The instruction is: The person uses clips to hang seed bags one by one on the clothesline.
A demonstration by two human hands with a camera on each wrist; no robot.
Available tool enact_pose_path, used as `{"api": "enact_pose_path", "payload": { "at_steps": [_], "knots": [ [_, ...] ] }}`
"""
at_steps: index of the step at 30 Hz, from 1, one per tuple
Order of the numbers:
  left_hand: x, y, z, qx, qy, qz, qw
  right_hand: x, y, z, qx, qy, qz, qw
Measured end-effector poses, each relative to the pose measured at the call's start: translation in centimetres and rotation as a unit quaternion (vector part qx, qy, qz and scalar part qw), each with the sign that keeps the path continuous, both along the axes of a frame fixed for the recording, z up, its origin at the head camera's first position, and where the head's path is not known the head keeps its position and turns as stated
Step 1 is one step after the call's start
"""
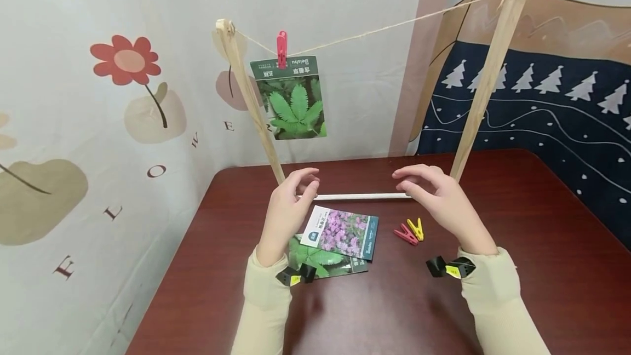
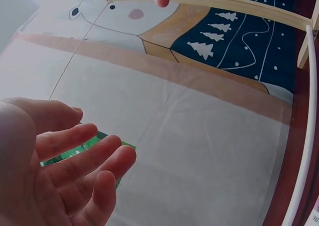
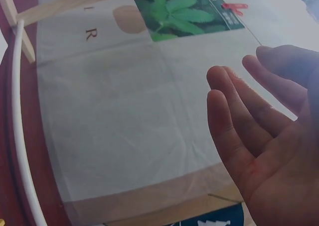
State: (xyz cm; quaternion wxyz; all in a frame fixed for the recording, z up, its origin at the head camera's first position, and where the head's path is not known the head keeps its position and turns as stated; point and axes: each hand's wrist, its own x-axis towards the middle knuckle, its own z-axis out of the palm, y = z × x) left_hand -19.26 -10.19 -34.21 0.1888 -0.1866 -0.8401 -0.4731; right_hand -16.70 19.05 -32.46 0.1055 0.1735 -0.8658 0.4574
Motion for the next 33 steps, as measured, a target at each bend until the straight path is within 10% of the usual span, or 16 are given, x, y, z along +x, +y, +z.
{"api": "enact_pose_path", "payload": {
  "at_steps": [33],
  "knots": [
    [-0.5, -2.1, -0.8, -0.027, -0.006, 0.037, 0.9989, -0.1, 2.6, -2.7, -0.016, -0.060, -0.037, 0.997]
  ]
}}
